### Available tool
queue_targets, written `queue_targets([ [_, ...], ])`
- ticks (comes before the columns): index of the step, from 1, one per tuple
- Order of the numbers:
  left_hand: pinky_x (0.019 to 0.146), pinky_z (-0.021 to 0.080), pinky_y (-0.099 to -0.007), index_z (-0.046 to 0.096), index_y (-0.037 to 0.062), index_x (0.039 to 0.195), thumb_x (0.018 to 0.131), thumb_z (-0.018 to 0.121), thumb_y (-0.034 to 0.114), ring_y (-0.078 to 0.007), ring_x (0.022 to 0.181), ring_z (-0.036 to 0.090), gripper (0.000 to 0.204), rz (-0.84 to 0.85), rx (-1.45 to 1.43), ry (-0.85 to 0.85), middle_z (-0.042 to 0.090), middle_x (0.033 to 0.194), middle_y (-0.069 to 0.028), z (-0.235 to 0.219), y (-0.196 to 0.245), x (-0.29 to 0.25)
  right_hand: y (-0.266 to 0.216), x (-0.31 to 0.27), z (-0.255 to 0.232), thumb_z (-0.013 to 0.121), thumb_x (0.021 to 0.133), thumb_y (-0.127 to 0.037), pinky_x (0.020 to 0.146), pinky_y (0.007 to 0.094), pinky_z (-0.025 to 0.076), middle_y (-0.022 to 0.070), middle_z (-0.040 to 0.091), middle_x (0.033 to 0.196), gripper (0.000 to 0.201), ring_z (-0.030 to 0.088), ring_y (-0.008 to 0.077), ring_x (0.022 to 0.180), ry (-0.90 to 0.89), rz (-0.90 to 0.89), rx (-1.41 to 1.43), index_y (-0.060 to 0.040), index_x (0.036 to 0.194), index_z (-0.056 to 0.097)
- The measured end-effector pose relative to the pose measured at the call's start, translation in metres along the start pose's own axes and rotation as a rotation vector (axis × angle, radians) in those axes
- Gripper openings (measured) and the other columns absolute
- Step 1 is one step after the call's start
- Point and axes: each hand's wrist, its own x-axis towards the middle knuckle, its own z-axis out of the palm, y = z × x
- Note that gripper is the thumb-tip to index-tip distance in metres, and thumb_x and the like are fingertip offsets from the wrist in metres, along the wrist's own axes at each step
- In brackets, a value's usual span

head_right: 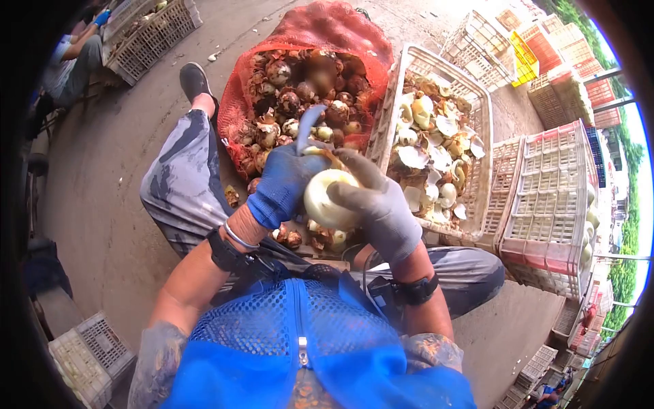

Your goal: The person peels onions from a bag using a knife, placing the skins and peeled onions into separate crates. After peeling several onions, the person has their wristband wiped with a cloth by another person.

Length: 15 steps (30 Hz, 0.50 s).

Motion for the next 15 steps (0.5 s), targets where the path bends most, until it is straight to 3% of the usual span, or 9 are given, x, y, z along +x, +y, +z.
queue_targets([
  [1, 0.075, 0.059, -0.0286, 0.074, -0.0010, 0.115, 0.093, 0.073, 0.014, -0.0124, 0.083, 0.072, 0.026, 0.008, 0.002, 0.000, 0.078, 0.097, -0.0086, -0.004, 0.001, -0.001, -0.003, 0.003, 0.002, 0.066, 0.097, -0.023, 0.102, 0.0321, 0.052, 0.0144, 0.064, 0.135, 0.069, 0.065, 0.0207, 0.120, -0.026, -0.060, 0.190, 0.0051, 0.156, 0.043],
  [3, 0.069, 0.060, -0.0360, 0.080, 0.0157, 0.107, 0.077, 0.081, 0.024, -0.0282, 0.075, 0.075, 0.031, 0.757, 0.835, 0.282, 0.076, 0.081, -0.0096, -0.014, 0.003, -0.002, 0.000, 0.001, 0.005, 0.067, 0.100, -0.029, 0.108, 0.0422, 0.052, 0.0176, 0.054, 0.150, 0.075, 0.064, 0.0293, 0.126, -0.055, -0.148, 0.562, -0.0027, 0.162, 0.033],
  [5, 0.068, 0.059, -0.0339, 0.079, 0.0108, 0.107, 0.084, 0.078, 0.020, -0.0226, 0.073, 0.075, 0.025, 0.727, 0.699, 0.299, 0.077, 0.082, -0.0090, -0.007, 0.003, -0.004, 0.016, -0.002, 0.012, 0.068, 0.101, -0.031, 0.110, 0.0463, 0.052, 0.0169, 0.055, 0.150, 0.077, 0.064, 0.0305, 0.126, -0.056, -0.150, 0.688, -0.0051, 0.163, 0.031],
  [7, 0.084, 0.058, -0.0282, 0.077, 0.0039, 0.114, 0.094, 0.073, 0.011, -0.0115, 0.092, 0.072, 0.022, 0.082, -0.306, 0.270, 0.079, 0.106, -0.0023, 0.008, 0.004, -0.012, 0.033, -0.005, 0.012, 0.068, 0.102, -0.031, 0.111, 0.0494, 0.052, 0.0152, 0.059, 0.145, 0.069, 0.064, 0.0298, 0.125, -0.080, -0.118, 0.790, -0.0060, 0.159, 0.037],
  [9, 0.086, 0.057, -0.0268, 0.077, 0.0019, 0.116, 0.095, 0.071, 0.006, -0.0109, 0.092, 0.070, 0.022, 0.149, -0.029, 0.325, 0.078, 0.111, -0.0034, 0.016, 0.014, -0.028, 0.035, -0.009, 0.015, 0.067, 0.103, -0.031, 0.112, 0.0493, 0.052, 0.0139, 0.062, 0.140, 0.060, 0.064, 0.0285, 0.125, 0.092, 0.036, 0.903, -0.0070, 0.153, 0.045],
  [10, 0.084, 0.057, -0.0260, 0.073, 0.0014, 0.124, 0.095, 0.069, 0.003, -0.0106, 0.092, 0.069, 0.029, 0.256, 0.015, 0.276, 0.077, 0.110, -0.0050, 0.014, 0.012, -0.031, 0.044, -0.008, 0.008, 0.068, 0.102, -0.031, 0.115, 0.0516, 0.047, 0.0195, 0.058, 0.145, 0.058, 0.058, 0.0383, 0.134, 0.133, 0.059, 0.932, -0.0007, 0.148, 0.048],
  [11, 0.082, 0.056, -0.0251, 0.069, 0.0009, 0.132, 0.096, 0.068, 0.001, -0.0103, 0.092, 0.069, 0.036, 0.372, 0.055, 0.228, 0.076, 0.109, -0.0066, 0.011, 0.011, -0.031, 0.053, -0.007, 0.001, 0.068, 0.102, -0.031, 0.115, 0.0516, 0.047, 0.0195, 0.058, 0.145, 0.058, 0.058, 0.0383, 0.134, 0.143, 0.054, 0.938, -0.0007, 0.148, 0.048],
  [12, 0.079, 0.056, -0.0237, 0.054, 0.0015, 0.150, 0.095, 0.066, -0.003, -0.0097, 0.094, 0.069, 0.056, 0.327, 0.054, 0.204, 0.073, 0.115, -0.0080, 0.007, 0.006, -0.023, 0.059, -0.006, -0.006, 0.068, 0.102, -0.031, 0.116, 0.0506, 0.047, 0.0203, 0.058, 0.145, 0.057, 0.058, 0.0390, 0.134, 0.110, 0.093, 1.013, 0.0000, 0.146, 0.049],
  [15, 0.077, 0.057, -0.0234, 0.038, 0.0037, 0.160, 0.096, 0.064, -0.006, -0.0093, 0.095, 0.070, 0.070, 0.482, 0.042, 0.122, 0.071, 0.113, -0.0069, -0.008, 0.016, -0.018, 0.059, -0.023, -0.012, 0.067, 0.103, -0.028, 0.111, 0.0429, 0.052, 0.0224, 0.058, 0.144, 0.050, 0.061, 0.0356, 0.131, 0.090, 0.103, 1.008, 0.0010, 0.141, 0.052],
])
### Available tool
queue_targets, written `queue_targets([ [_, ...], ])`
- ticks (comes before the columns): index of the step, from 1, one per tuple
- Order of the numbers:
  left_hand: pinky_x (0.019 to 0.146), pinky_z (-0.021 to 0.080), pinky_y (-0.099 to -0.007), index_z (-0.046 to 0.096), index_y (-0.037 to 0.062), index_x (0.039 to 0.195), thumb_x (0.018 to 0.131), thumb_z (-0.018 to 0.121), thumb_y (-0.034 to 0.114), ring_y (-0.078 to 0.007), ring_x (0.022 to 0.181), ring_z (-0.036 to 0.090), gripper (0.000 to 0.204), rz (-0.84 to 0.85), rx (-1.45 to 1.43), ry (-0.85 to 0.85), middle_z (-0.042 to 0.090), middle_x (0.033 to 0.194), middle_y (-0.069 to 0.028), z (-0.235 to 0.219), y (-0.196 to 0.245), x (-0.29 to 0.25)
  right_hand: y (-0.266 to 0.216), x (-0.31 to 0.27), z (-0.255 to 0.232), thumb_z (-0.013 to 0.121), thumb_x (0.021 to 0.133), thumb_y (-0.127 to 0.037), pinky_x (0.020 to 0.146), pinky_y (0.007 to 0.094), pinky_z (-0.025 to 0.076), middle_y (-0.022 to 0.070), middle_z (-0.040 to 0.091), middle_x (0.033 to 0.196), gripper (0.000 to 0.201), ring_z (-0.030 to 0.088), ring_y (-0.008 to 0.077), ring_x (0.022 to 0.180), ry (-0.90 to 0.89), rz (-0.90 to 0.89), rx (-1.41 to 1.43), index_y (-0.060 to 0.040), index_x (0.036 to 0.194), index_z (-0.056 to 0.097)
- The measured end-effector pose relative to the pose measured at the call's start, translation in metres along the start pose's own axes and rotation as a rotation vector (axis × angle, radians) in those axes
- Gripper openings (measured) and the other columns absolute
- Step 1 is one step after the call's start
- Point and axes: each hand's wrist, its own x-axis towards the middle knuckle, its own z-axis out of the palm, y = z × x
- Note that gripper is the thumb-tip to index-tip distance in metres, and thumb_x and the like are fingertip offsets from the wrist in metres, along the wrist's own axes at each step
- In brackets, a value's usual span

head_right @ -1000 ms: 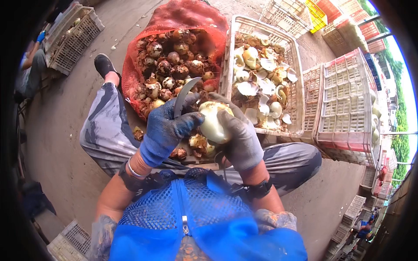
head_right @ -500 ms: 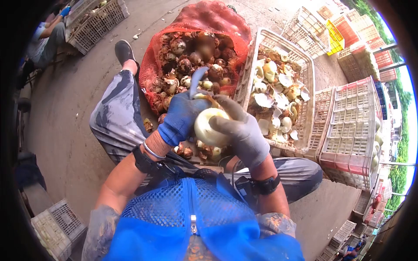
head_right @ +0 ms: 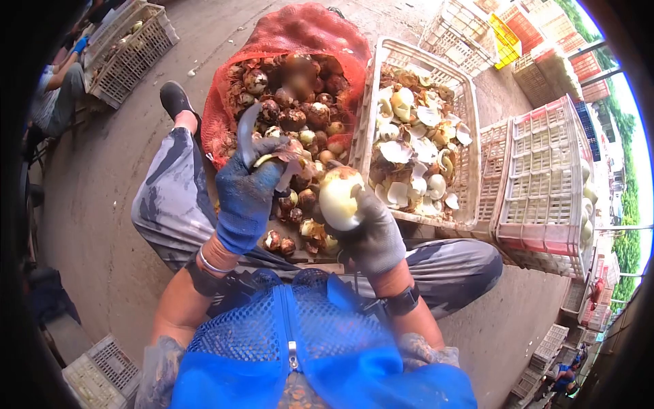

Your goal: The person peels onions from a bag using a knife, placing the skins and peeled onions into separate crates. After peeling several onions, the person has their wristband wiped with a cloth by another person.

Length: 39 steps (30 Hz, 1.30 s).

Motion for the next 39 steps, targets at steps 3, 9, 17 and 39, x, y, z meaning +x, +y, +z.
queue_targets([
  [3, 0.075, 0.060, -0.0297, 0.061, 0.0045, 0.137, 0.093, 0.067, 0.000, -0.0161, 0.088, 0.074, 0.045, 0.212, 0.196, 0.111, 0.076, 0.109, -0.0110, -0.013, -0.009, 0.027, -0.006, -0.012, -0.010, 0.060, 0.106, -0.014, 0.091, 0.0333, 0.058, 0.0204, 0.063, 0.137, 0.036, 0.065, 0.0226, 0.116, -0.098, -0.330, -0.943, -0.0020, 0.140, 0.054],
  [9, 0.060, 0.056, -0.0418, 0.066, 0.0076, 0.137, 0.088, 0.076, 0.018, -0.0308, 0.068, 0.070, 0.052, 0.467, 0.832, -0.097, 0.072, 0.082, -0.0114, -0.022, -0.034, 0.025, -0.014, -0.011, -0.003, 0.061, 0.104, -0.003, 0.086, 0.0361, 0.058, 0.0109, 0.066, 0.130, 0.035, 0.066, 0.0182, 0.108, -0.008, -0.068, 0.000, -0.0043, 0.138, 0.055],
  [17, 0.053, 0.049, -0.0402, 0.062, 0.0107, 0.147, 0.082, 0.072, 0.006, -0.0243, 0.057, 0.061, 0.066, 0.641, 1.107, -0.358, 0.061, 0.071, -0.0064, -0.003, -0.008, -0.015, -0.008, -0.005, -0.017, 0.067, 0.104, -0.015, 0.087, 0.0361, 0.058, 0.0096, 0.070, 0.117, 0.034, 0.066, 0.0198, 0.110, -0.044, -0.261, -0.463, -0.0045, 0.135, 0.058],
  [39, 0.082, 0.060, -0.0375, 0.066, 0.0218, 0.144, 0.093, 0.067, 0.021, -0.0274, 0.091, 0.076, 0.051, -0.262, 0.696, -0.381, 0.078, 0.106, -0.0164, -0.023, -0.055, 0.024, -0.029, 0.004, 0.010, 0.064, 0.086, -0.012, 0.101, 0.0342, 0.055, 0.0147, 0.063, 0.139, 0.079, 0.067, 0.0201, 0.117, 0.061, -0.090, -0.665, 0.0011, 0.159, 0.039],
])
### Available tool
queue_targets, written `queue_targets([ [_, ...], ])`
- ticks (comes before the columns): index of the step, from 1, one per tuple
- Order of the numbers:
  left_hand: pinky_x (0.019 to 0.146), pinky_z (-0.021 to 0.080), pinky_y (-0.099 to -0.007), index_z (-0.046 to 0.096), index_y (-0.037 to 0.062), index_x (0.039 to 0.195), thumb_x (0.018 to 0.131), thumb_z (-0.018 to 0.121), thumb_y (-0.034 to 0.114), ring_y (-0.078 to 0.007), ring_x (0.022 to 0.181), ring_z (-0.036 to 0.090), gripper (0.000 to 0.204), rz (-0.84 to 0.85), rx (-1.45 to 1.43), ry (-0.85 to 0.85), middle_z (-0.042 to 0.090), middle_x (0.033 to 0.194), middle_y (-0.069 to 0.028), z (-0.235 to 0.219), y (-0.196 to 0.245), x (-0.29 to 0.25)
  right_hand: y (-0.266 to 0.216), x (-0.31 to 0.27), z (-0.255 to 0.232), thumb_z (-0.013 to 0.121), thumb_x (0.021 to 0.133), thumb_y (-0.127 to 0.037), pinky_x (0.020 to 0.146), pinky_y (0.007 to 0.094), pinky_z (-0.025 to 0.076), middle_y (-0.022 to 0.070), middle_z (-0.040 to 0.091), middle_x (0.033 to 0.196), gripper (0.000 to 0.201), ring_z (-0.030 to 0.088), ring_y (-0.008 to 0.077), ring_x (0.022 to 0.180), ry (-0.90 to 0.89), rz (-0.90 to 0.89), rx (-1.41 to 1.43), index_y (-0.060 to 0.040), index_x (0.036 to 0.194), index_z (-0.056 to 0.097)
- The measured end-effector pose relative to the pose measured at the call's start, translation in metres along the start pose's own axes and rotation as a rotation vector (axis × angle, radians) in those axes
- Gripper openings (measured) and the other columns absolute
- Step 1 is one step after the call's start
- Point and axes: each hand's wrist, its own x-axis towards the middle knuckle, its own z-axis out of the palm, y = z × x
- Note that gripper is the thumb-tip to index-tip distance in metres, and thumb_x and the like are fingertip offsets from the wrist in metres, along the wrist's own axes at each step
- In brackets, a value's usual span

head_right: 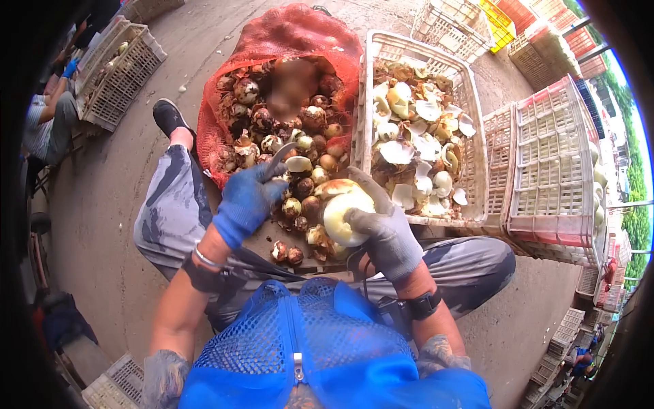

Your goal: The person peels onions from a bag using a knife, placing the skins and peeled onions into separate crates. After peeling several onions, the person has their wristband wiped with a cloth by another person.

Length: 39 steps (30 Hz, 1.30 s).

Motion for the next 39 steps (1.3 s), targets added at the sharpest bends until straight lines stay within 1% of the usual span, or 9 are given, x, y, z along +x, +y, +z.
queue_targets([
  [5, 0.085, 0.056, -0.0251, 0.055, 0.0204, 0.155, 0.095, 0.071, 0.014, -0.0065, 0.095, 0.067, 0.062, 0.066, -0.911, -0.225, 0.075, 0.107, -0.0017, 0.009, 0.034, -0.030, -0.015, 0.012, 0.008, 0.067, 0.086, -0.013, 0.100, 0.0299, 0.053, 0.0091, 0.064, 0.137, 0.080, 0.065, 0.0156, 0.115, -0.093, 0.005, -0.029, -0.0004, 0.160, 0.039],
  [10, 0.088, 0.054, -0.0264, 0.056, 0.0001, 0.150, 0.094, 0.070, 0.020, -0.0101, 0.097, 0.065, 0.061, -0.213, -0.802, -0.147, 0.073, 0.107, -0.0052, 0.004, 0.045, -0.031, -0.013, 0.017, 0.011, 0.079, 0.082, -0.012, 0.103, 0.0291, 0.050, 0.0094, 0.062, 0.142, 0.086, 0.062, 0.0141, 0.118, -0.118, 0.011, -0.310, -0.0048, 0.160, 0.042],
  [14, 0.057, 0.055, -0.0275, 0.054, 0.0049, 0.149, 0.098, 0.066, 0.024, -0.0096, 0.072, 0.064, 0.056, -0.199, -0.933, -0.275, 0.072, 0.106, -0.0058, 0.010, 0.030, -0.039, -0.024, 0.022, 0.019, 0.080, 0.083, -0.008, 0.106, 0.0296, 0.050, 0.0097, 0.062, 0.143, 0.086, 0.062, 0.0150, 0.122, -0.051, -0.128, -0.365, -0.0023, 0.160, 0.042],
  [21, 0.068, 0.059, -0.0297, 0.039, 0.0065, 0.161, 0.095, 0.063, 0.013, -0.0157, 0.072, 0.069, 0.070, -0.025, -1.260, -0.042, 0.074, 0.104, -0.0062, 0.023, 0.066, -0.046, -0.022, -0.001, 0.037, 0.076, 0.085, -0.008, 0.096, 0.0312, 0.057, 0.0114, 0.066, 0.132, 0.083, 0.067, 0.0176, 0.113, 0.108, -0.306, -0.040, -0.0026, 0.160, 0.041],
  [23, 0.061, 0.059, -0.0358, 0.043, 0.0059, 0.159, 0.095, 0.064, 0.012, -0.0234, 0.064, 0.070, 0.067, 0.047, -1.167, -0.028, 0.077, 0.104, -0.0096, 0.023, 0.055, -0.041, -0.013, -0.002, 0.026, 0.074, 0.084, -0.009, 0.086, 0.0283, 0.060, 0.0107, 0.068, 0.127, 0.081, 0.069, 0.0163, 0.106, 0.055, -0.263, 0.061, -0.0026, 0.159, 0.042],
  [26, 0.061, 0.055, -0.0344, 0.059, 0.0000, 0.146, 0.085, 0.068, -0.001, -0.0190, 0.063, 0.070, 0.062, 0.354, 0.147, 0.461, 0.072, 0.082, -0.0100, 0.009, 0.042, -0.040, -0.015, -0.008, 0.023, 0.072, 0.082, -0.009, 0.081, 0.0266, 0.060, 0.0107, 0.069, 0.126, 0.080, 0.069, 0.0150, 0.104, 0.076, -0.235, 0.032, -0.0024, 0.157, 0.045],
  [33, 0.049, 0.049, -0.0395, 0.057, 0.0032, 0.149, 0.087, 0.066, 0.009, -0.0260, 0.054, 0.061, 0.063, 0.721, 0.630, 0.482, 0.063, 0.072, -0.0116, -0.005, 0.053, -0.043, -0.013, -0.014, 0.031, 0.068, 0.077, -0.004, 0.094, 0.0304, 0.058, 0.0127, 0.068, 0.130, 0.083, 0.068, 0.0171, 0.111, 0.058, -0.337, -0.233, -0.0010, 0.156, 0.046],
  [37, 0.062, 0.056, -0.0453, 0.059, 0.0038, 0.145, 0.094, 0.063, 0.020, -0.0379, 0.072, 0.072, 0.054, 0.033, 0.376, 0.176, 0.071, 0.080, -0.0236, -0.001, -0.003, -0.008, -0.017, -0.021, 0.027, 0.072, 0.078, -0.007, 0.093, 0.0304, 0.058, 0.0126, 0.067, 0.131, 0.082, 0.069, 0.0179, 0.111, 0.029, -0.382, -0.323, -0.0010, 0.155, 0.047],
  [39, 0.067, 0.058, -0.0421, 0.062, 0.0038, 0.142, 0.093, 0.065, 0.018, -0.0335, 0.077, 0.074, 0.051, 0.022, 0.292, 0.124, 0.074, 0.087, -0.0222, 0.000, 0.007, -0.018, -0.011, -0.021, 0.016, 0.076, 0.082, -0.015, 0.095, 0.0327, 0.058, 0.0124, 0.065, 0.135, 0.080, 0.068, 0.0202, 0.115, 0.002, -0.154, 0.008, -0.0022, 0.155, 0.046],
])
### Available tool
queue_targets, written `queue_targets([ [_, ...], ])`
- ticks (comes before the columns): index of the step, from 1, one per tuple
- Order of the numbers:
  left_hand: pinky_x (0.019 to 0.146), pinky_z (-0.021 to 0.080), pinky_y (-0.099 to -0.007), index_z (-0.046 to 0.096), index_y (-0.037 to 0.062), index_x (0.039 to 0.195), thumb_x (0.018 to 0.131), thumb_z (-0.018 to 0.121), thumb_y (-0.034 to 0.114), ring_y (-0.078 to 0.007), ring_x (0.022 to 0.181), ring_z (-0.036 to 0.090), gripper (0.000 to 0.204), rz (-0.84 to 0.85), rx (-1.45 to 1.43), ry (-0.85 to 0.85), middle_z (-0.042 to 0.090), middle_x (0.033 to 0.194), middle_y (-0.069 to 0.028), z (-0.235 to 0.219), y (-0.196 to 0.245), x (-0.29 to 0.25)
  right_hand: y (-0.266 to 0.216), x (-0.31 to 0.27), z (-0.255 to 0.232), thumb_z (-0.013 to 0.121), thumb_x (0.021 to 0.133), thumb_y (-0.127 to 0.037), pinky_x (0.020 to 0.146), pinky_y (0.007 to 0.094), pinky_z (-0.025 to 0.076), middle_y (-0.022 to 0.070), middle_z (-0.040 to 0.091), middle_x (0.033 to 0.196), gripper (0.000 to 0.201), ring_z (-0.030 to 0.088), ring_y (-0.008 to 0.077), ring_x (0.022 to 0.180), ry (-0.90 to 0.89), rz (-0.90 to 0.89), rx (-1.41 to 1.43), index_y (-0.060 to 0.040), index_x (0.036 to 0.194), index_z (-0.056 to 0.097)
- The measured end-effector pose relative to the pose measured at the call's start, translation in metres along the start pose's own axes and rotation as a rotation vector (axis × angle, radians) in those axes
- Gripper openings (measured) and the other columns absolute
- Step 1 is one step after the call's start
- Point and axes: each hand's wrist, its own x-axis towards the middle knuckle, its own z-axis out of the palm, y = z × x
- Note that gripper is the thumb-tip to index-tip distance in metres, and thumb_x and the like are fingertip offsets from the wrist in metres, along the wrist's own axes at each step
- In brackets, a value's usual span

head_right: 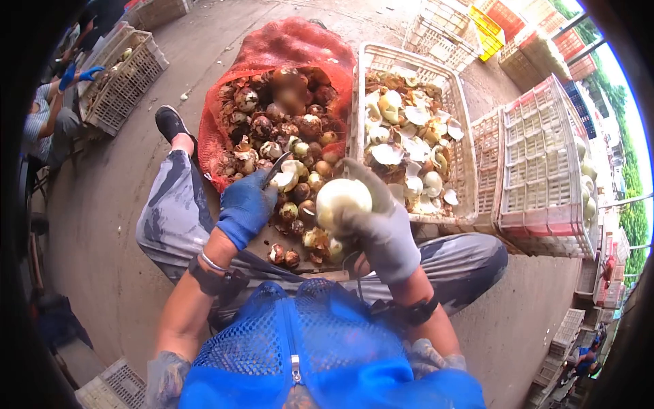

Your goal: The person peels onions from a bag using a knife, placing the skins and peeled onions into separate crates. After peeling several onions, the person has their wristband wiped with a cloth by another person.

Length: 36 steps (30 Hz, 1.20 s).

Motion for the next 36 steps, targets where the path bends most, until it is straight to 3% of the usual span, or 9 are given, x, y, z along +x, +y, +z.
queue_targets([
  [2, 0.073, 0.060, -0.0389, 0.065, 0.0038, 0.139, 0.092, 0.066, 0.016, -0.0290, 0.082, 0.076, 0.049, -0.019, -0.085, -0.027, 0.077, 0.093, -0.0207, -0.008, 0.017, -0.011, -0.002, 0.008, -0.003, 0.076, 0.089, -0.025, 0.095, 0.0349, 0.059, 0.0118, 0.065, 0.134, 0.075, 0.068, 0.0230, 0.115, 0.024, 0.027, -0.039, -0.0032, 0.154, 0.046],
  [4, 0.079, 0.059, -0.0316, 0.067, 0.0040, 0.137, 0.089, 0.071, 0.012, -0.0140, 0.091, 0.072, 0.048, 0.017, -0.975, -0.098, 0.078, 0.105, -0.0106, -0.009, 0.039, -0.025, 0.002, 0.012, 0.003, 0.071, 0.094, -0.029, 0.094, 0.0361, 0.060, 0.0112, 0.068, 0.128, 0.070, 0.070, 0.0231, 0.111, 0.036, 0.090, 0.203, -0.0040, 0.154, 0.046],
  [8, 0.085, 0.057, -0.0275, 0.064, 0.0044, 0.143, 0.088, 0.070, 0.004, -0.0070, 0.099, 0.065, 0.055, 0.041, -0.894, -0.136, 0.074, 0.113, -0.0023, -0.015, 0.044, -0.028, 0.001, 0.016, -0.004, 0.065, 0.099, -0.029, 0.091, 0.0333, 0.060, 0.0115, 0.069, 0.127, 0.063, 0.071, 0.0201, 0.106, -0.193, 0.127, 0.212, 0.0002, 0.152, 0.046],
  [10, 0.068, 0.050, -0.0215, 0.070, -0.0026, 0.131, 0.087, 0.077, 0.008, -0.0029, 0.077, 0.061, 0.047, 0.029, -1.197, -0.312, 0.070, 0.093, 0.0003, -0.036, 0.041, -0.024, -0.020, 0.003, 0.006, 0.066, 0.096, -0.032, 0.086, 0.0304, 0.059, 0.0124, 0.069, 0.127, 0.070, 0.071, 0.0190, 0.103, -0.140, 0.138, 0.129, 0.0024, 0.153, 0.045],
  [16, 0.065, 0.053, -0.0243, 0.073, -0.0010, 0.124, 0.086, 0.076, 0.007, -0.0045, 0.074, 0.061, 0.039, -0.008, -1.060, -0.565, 0.072, 0.087, -0.0004, -0.059, 0.057, -0.021, -0.016, -0.001, -0.002, 0.072, 0.088, -0.030, 0.076, 0.0276, 0.059, 0.0111, 0.069, 0.122, 0.083, 0.071, 0.0181, 0.097, -0.204, 0.154, 0.083, 0.0025, 0.157, 0.040],
  [17, 0.066, 0.055, -0.0272, 0.074, -0.0001, 0.123, 0.086, 0.075, 0.006, -0.0081, 0.073, 0.066, 0.038, 0.160, -0.920, -0.312, 0.075, 0.089, -0.0039, -0.035, 0.046, -0.023, -0.007, 0.004, -0.006, 0.073, 0.094, -0.033, 0.091, 0.0347, 0.060, 0.0200, 0.063, 0.138, 0.077, 0.072, 0.0313, 0.110, -0.234, 0.133, 0.132, 0.0040, 0.154, 0.041],
  [22, 0.072, 0.060, -0.0338, 0.074, 0.0060, 0.129, 0.085, 0.071, 0.002, -0.0248, 0.076, 0.075, 0.044, 0.563, -0.312, 0.324, 0.078, 0.096, -0.0154, -0.020, 0.043, -0.039, 0.004, 0.000, -0.006, 0.062, 0.105, -0.038, 0.074, 0.0282, 0.056, 0.0182, 0.068, 0.131, 0.059, 0.072, 0.0305, 0.109, -0.079, 0.208, 0.310, 0.0018, 0.147, 0.050],
  [24, 0.068, 0.059, -0.0375, 0.071, 0.0074, 0.134, 0.082, 0.072, 0.003, -0.0310, 0.073, 0.073, 0.053, 0.582, -0.178, 0.312, 0.075, 0.092, -0.0139, -0.021, 0.041, -0.041, 0.005, 0.002, -0.006, 0.061, 0.106, -0.041, 0.073, 0.0276, 0.055, 0.0180, 0.068, 0.131, 0.060, 0.072, 0.0317, 0.111, -0.080, 0.191, 0.305, 0.0020, 0.147, 0.050],
  [36, 0.047, 0.045, -0.0366, 0.060, 0.0072, 0.142, 0.094, 0.063, 0.019, -0.0206, 0.053, 0.060, 0.050, 0.883, 0.383, 0.366, 0.064, 0.077, -0.0052, -0.028, 0.016, -0.010, 0.004, 0.001, 0.007, 0.069, 0.098, -0.030, 0.074, 0.0304, 0.061, 0.0159, 0.070, 0.122, 0.060, 0.074, 0.0249, 0.102, -0.171, 0.349, 0.252, 0.0010, 0.146, 0.049],
])
